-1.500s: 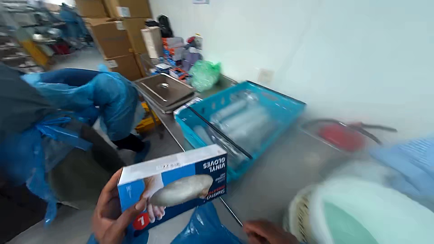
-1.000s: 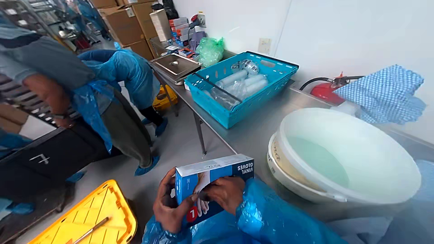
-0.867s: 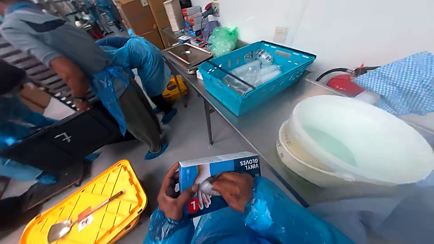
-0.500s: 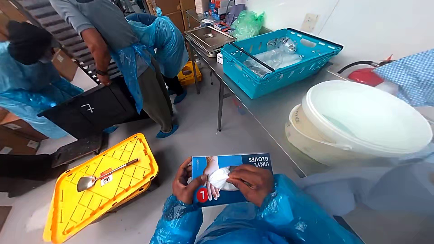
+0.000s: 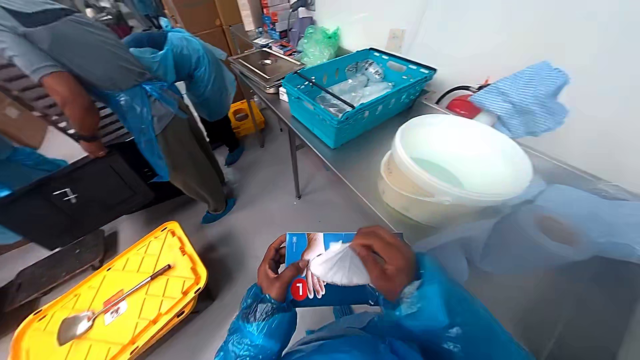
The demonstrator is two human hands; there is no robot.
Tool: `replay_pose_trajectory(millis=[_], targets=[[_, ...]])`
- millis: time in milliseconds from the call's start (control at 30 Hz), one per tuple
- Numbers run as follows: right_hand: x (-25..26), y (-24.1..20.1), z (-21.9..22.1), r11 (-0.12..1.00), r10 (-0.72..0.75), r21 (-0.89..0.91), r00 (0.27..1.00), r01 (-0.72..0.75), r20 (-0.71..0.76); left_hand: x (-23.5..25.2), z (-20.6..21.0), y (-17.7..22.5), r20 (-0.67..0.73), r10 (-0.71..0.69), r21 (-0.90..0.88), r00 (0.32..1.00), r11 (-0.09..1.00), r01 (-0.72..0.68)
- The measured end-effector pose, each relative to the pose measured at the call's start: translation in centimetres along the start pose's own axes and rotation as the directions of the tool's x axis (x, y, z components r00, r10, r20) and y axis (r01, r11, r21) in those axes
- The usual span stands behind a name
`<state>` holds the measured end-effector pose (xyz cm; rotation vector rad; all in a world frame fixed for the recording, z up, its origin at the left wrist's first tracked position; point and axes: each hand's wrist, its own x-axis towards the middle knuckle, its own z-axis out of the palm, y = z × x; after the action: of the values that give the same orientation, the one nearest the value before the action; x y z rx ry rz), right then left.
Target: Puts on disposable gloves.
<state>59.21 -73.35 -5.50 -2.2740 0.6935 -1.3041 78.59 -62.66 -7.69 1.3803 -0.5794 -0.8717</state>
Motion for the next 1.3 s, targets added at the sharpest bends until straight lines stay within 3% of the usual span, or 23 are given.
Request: replay_pose_trajectory(millis=[133,200,300,367,433,500,567,633,667,733,800,900,1000,1133,1233,1300], targets=[[-1.8,-1.3,-0.5,0.98,0.031,0.199,0.999,-0.027,-0.021,1.2,3.0,-1.1,0.109,0.031,0.075,0.994,0.996,-0.039],[-2.4,-2.4,-0.4,0.956,0.036,0.291,0.999,-0.03,-0.016,1.3,4.1,-2.8,0.231,0.105,0.155,0.967,0.978,-0.143],[-2.6,-2.9,-3.4,0.948,0.145,0.307,0.973,-0.084,-0.18,0.4,5.3,-4.5,0.471,0.172,0.121,0.865,0.959,-0.257],[-3.9,-3.3,-5.9,0.96,0.188,0.257,0.929,-0.106,-0.318,-0.1,6.0,-4.6,0.63,0.146,0.025,0.763,0.978,-0.209],[-6.4,-4.5,-8.5,0.969,0.241,0.159,0.867,-0.189,-0.436,-1.2,7.4,-4.3,0.738,0.089,-0.024,0.669,0.994,-0.107],[-9.3,-6.7,-11.3,0.937,0.339,0.133,0.743,-0.324,-0.577,-2.9,9.0,-4.3,0.787,0.056,-0.017,0.614,0.997,-0.069],[-12.0,-9.2,-15.2,0.921,0.36,0.166,0.608,-0.352,-0.708,-4.8,10.5,-5.5,0.781,0.044,-0.023,0.623,0.999,-0.042],[-14.6,-12.0,-19.1,0.947,0.283,0.148,0.523,-0.284,-0.804,-6.4,11.8,-6.1,0.75,0.023,-0.027,0.662,1.0,-0.004],[-15.8,-13.9,-20.6,0.941,0.256,0.096,0.496,-0.326,-0.83,-7.1,12.3,-6.0,0.749,0.021,-0.023,0.663,1.0,-0.005],[-18.5,-17.4,-22.4,0.856,0.238,-0.103,0.564,-0.506,-0.791,-8.4,13.4,-5.5,0.776,0.014,-0.005,0.631,1.0,-0.017],[-21.2,-19.4,-21.8,0.74,0.324,-0.259,0.666,-0.621,-0.672,-10.3,15.0,-5.2,0.806,-0.007,0.005,0.592,1.0,0.004],[-23.7,-19.4,-18.5,0.525,0.466,-0.403,0.65,-0.749,-0.6,-13.1,17.1,-5.1,0.848,-0.012,0.009,0.53,1.0,0.009],[-25.5,-18.7,-18.0,0.423,0.422,-0.505,0.657,-0.752,-0.625,-16.5,19.1,-4.9,0.877,-0.062,0.058,0.476,0.998,0.023],[-30.5,-18.0,-21.7,0.492,0.238,-0.56,0.722,-0.666,-0.65,-21.5,22.3,-6.1,0.901,-0.088,0.083,0.425,0.996,0.029],[-34.5,-20.1,-27.5,0.666,0.138,-0.425,0.661,-0.613,-0.738,-26.6,25.4,-7.7,0.917,-0.134,0.112,0.375,0.991,0.08],[-37.0,-21.9,-30.7,0.718,0.108,-0.349,0.591,-0.603,-0.799,-30.4,27.5,-8.9,0.928,-0.167,0.153,0.333,0.986,0.068]])
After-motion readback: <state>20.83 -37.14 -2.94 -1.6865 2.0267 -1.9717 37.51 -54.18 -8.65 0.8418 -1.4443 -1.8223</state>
